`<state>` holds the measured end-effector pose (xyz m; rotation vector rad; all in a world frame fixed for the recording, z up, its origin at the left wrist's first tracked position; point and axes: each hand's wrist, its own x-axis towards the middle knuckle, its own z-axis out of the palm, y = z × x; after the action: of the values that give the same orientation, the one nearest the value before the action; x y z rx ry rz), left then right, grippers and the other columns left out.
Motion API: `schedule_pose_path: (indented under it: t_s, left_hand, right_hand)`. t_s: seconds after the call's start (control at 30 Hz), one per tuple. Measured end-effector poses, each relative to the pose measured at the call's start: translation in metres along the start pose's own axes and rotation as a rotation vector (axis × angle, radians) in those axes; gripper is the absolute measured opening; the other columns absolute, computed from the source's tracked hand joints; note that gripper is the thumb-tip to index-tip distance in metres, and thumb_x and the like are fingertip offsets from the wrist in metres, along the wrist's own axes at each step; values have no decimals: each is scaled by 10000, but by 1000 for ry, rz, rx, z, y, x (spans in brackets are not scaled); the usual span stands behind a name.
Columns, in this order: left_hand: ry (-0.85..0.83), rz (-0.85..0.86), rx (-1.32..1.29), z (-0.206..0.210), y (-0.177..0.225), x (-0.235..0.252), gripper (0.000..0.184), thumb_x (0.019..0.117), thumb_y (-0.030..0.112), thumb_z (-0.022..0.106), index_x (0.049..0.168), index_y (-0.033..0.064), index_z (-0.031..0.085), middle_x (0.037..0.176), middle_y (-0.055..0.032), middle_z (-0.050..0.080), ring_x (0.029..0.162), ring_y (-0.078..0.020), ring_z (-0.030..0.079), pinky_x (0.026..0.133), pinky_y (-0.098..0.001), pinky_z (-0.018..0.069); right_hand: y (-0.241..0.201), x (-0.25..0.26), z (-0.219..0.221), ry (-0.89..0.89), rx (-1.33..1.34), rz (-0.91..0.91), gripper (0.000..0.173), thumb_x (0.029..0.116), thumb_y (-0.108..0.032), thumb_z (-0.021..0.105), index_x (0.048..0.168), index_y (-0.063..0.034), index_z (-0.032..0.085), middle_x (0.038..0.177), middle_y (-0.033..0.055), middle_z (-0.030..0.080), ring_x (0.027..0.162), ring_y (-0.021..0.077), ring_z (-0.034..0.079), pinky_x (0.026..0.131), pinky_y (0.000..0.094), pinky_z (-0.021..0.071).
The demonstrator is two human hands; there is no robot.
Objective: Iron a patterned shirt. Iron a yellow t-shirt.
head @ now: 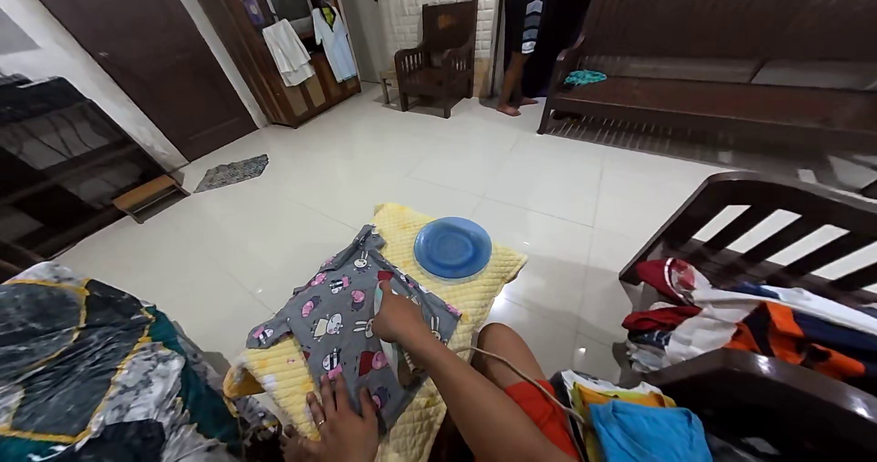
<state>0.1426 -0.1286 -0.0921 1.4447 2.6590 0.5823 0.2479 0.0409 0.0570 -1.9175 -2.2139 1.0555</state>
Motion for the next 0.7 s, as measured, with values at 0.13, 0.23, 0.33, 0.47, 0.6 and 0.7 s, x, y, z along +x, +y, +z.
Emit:
schedule_pose_path:
  t_s: [0.13, 0.23, 0.33, 0.47, 0.6, 0.7]
  left_hand:
    - [8, 7, -26, -2, -1, -1, 666, 1001, 525, 458, 1567, 174, 446, 1686, -118, 291, 1551, -467, 194, 1072, -853, 149]
    - [10, 2, -20, -4, -2, -2, 663, 999, 532, 460, 1562, 183, 456, 1685, -98, 302, 1550, -462, 205, 1067, -848, 169]
    - [-18, -11, -9, -8, 1, -2, 672, 1004, 545, 439, 1577, 193, 436, 1694, -83, 284, 1557, -449, 195, 1081, -848, 157]
    - [2, -17, -2, -2, -1, 1, 679, 996, 568, 400, 1571, 211, 443, 1698, -67, 277, 1565, -425, 186, 1096, -837, 146]
    - [-26, -31, 8, -4, 0, 1, 682, 998, 574, 390, 1580, 222, 430, 1706, -53, 259, 1574, -406, 168, 1106, -829, 139]
    - [-25, -33, 6, -4, -1, 1, 672, 996, 564, 401, 1578, 229, 435, 1704, -52, 264, 1574, -406, 169, 1102, -835, 128]
  right_hand:
    - [-5, 8, -5, 4, 10, -8, 972, 791, -267, 731, 1616, -200, 223, 1113, 183, 713, 1017, 387, 711, 798, 619, 570]
    - [-6, 5, -1, 11, -12, 3, 989, 791, -268, 727, 1629, -198, 204, 1109, 183, 718, 1021, 387, 711, 808, 613, 570]
    - [-4, -6, 4, 0, -14, 16, 1011, 798, -264, 723, 1646, -203, 176, 1105, 189, 717, 1013, 391, 711, 807, 617, 570]
    - [-7, 0, 0, -7, -28, 7, 984, 786, -272, 729, 1624, -194, 218, 1126, 188, 712, 1028, 385, 710, 813, 616, 573]
    - [-14, 36, -10, 13, -41, -21, 967, 790, -279, 739, 1619, -193, 246, 1188, 195, 700, 1072, 393, 698, 854, 630, 562]
    - [-16, 45, -9, 29, -53, -22, 968, 787, -282, 735, 1617, -199, 245, 1191, 193, 702, 1077, 394, 698, 859, 631, 560]
